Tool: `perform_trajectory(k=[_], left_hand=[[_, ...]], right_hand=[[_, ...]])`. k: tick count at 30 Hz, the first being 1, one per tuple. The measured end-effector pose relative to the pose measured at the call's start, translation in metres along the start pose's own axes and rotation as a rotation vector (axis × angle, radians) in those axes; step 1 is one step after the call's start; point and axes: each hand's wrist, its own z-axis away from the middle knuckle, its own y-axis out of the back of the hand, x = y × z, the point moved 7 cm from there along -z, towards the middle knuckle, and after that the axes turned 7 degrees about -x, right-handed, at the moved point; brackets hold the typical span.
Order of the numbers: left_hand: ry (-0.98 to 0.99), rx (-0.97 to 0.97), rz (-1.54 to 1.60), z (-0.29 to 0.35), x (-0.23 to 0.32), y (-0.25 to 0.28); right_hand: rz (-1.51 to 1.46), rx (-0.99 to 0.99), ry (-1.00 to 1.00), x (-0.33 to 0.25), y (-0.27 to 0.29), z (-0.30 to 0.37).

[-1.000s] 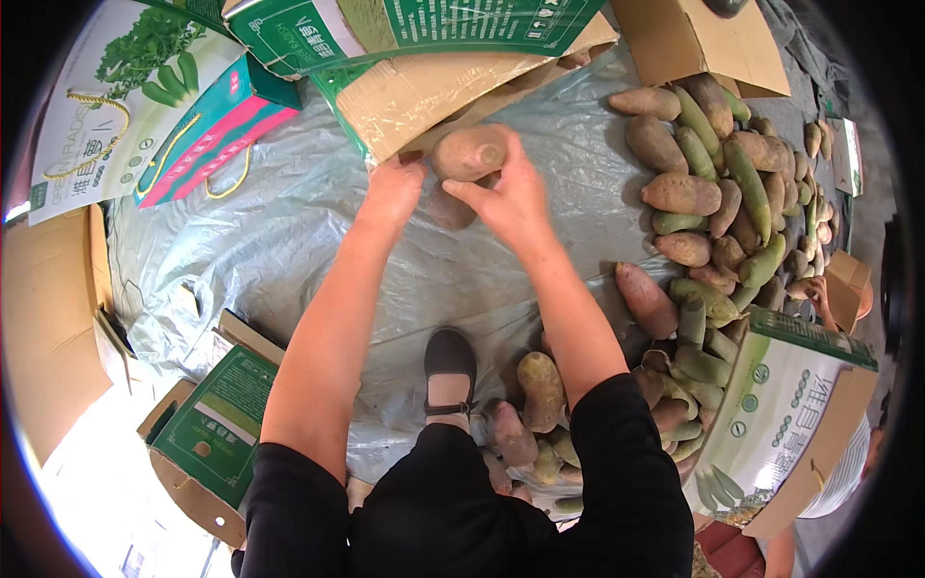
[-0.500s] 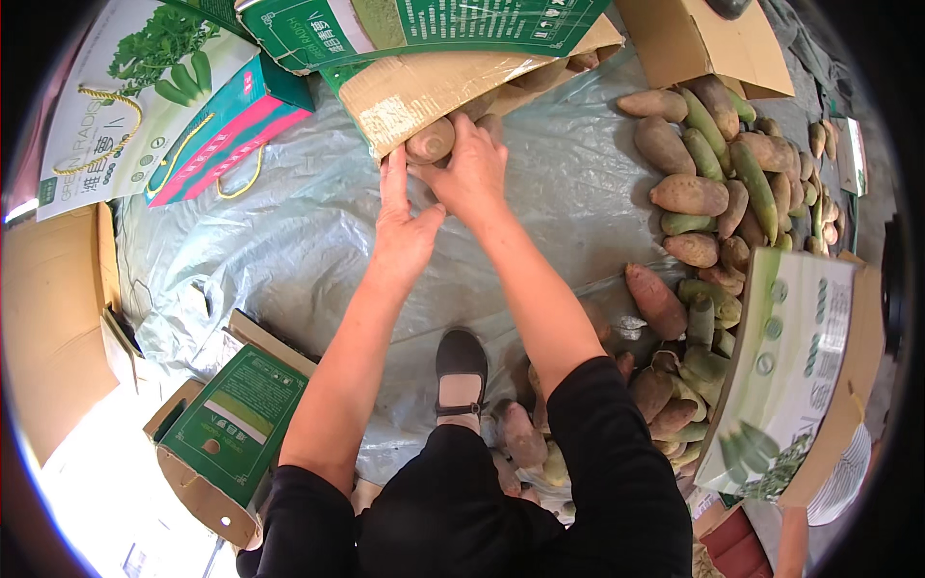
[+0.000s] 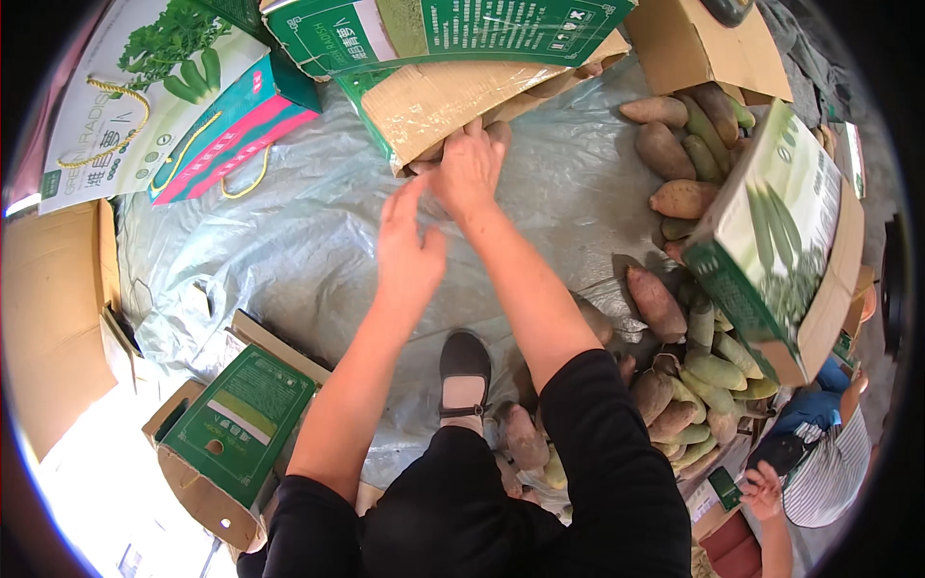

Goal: The recorder is sorting various melons/vegetables and weighing them into bags and boxes on a floor covered with plastic.

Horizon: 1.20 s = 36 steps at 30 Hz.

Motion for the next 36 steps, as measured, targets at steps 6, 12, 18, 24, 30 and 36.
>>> perform_trajectory(k=[6, 12, 18, 24, 30, 36], left_hand=[[-0.319, 0.24, -0.624, -0.007, 0.065, 0.027], [-0.114, 0.023, -0.897, -0.025, 0.034, 0.005], [-0.083, 0.034, -0.959, -0.006, 0.041, 0.013], [-0.013, -0.103, -0.906, 0.067, 0.016, 0.002], [0.081, -0.225, -0.762, 0.165, -0.008, -0.002], [0.17, -0.299, -0.598, 0.257, -0.017, 0.016]], right_hand=[[0.098, 0.112, 0.022, 0.002, 0.007, 0.002], [-0.008, 0.083, 0.05, 0.011, 0.014, 0.007], [-0.245, 0.21, 0.107, 0.037, 0.049, 0.061], [-0.346, 0.094, -0.073, 0.092, 0.051, 0.106], [-0.359, 0.019, -0.169, 0.113, 0.053, 0.141], [-0.367, -0.018, -0.068, 0.107, 0.039, 0.188]])
